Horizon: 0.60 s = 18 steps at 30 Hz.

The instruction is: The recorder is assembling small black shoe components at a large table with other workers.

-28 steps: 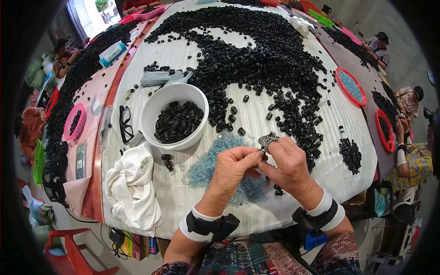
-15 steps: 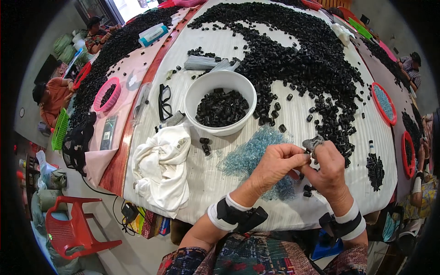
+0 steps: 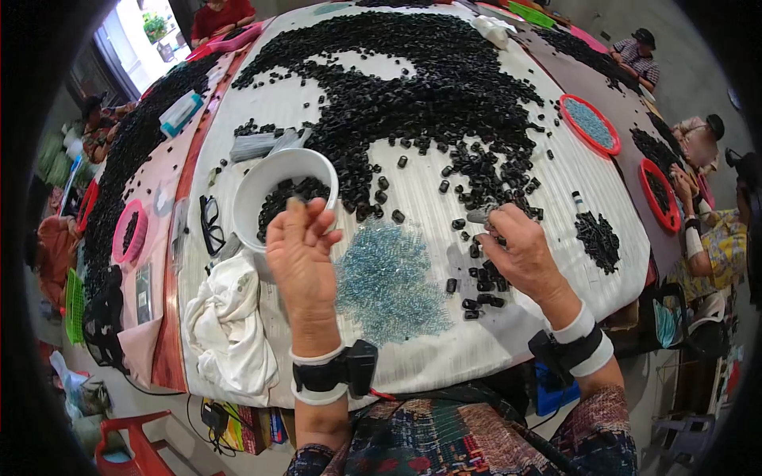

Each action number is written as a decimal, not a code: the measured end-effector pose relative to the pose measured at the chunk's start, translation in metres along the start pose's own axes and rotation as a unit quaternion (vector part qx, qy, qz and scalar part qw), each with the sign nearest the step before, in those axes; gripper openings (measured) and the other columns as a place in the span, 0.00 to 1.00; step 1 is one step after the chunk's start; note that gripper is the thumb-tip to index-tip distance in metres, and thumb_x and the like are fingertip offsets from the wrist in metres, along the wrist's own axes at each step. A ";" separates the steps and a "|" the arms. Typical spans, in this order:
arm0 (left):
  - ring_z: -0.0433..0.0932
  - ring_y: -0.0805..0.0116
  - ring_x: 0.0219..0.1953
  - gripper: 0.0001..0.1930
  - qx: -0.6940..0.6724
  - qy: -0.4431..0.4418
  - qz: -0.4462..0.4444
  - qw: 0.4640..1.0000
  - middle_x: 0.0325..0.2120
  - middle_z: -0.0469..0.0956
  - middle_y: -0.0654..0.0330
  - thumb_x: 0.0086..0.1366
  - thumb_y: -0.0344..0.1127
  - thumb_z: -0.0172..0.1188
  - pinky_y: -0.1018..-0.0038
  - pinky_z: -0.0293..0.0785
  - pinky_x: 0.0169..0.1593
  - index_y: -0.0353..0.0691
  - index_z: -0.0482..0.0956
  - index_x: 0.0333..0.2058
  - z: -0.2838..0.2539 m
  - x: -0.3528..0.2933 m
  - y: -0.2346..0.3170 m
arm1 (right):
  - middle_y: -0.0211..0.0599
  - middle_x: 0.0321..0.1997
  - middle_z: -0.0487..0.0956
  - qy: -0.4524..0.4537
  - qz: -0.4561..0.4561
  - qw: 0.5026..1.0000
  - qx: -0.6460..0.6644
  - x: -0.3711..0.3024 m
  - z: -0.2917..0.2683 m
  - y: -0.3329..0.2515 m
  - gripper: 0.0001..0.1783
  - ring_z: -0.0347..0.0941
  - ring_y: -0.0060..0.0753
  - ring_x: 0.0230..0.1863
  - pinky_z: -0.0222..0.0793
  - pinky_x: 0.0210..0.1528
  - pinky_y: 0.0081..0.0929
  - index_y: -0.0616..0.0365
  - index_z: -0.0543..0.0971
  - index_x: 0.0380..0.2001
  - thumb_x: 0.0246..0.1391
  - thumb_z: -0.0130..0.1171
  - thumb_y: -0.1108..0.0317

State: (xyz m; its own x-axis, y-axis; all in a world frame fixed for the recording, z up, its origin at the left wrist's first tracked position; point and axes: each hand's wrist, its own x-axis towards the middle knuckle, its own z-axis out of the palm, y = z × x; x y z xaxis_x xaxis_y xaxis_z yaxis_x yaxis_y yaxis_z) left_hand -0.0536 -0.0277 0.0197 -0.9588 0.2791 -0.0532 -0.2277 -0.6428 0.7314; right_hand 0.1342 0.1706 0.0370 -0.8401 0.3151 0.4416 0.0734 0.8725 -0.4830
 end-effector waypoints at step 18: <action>0.80 0.72 0.26 0.09 0.086 -0.139 -0.157 0.974 0.28 0.79 0.57 0.65 0.33 0.55 0.79 0.78 0.24 0.36 0.74 0.41 0.007 -0.024 -0.029 | 0.37 0.28 0.72 -0.029 -0.053 0.979 -0.196 -0.004 0.033 0.018 0.14 0.69 0.41 0.34 0.62 0.34 0.36 0.57 0.71 0.34 0.39 0.57 0.74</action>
State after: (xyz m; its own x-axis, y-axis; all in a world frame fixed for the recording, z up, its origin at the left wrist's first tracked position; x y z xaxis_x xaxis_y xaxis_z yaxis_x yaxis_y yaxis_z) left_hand -0.0223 -0.0104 0.0048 -0.7574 0.6410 -0.1243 -0.4482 -0.3719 0.8129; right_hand 0.1206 0.1730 0.0012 -0.8819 0.2040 0.4250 0.1759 0.9788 -0.1049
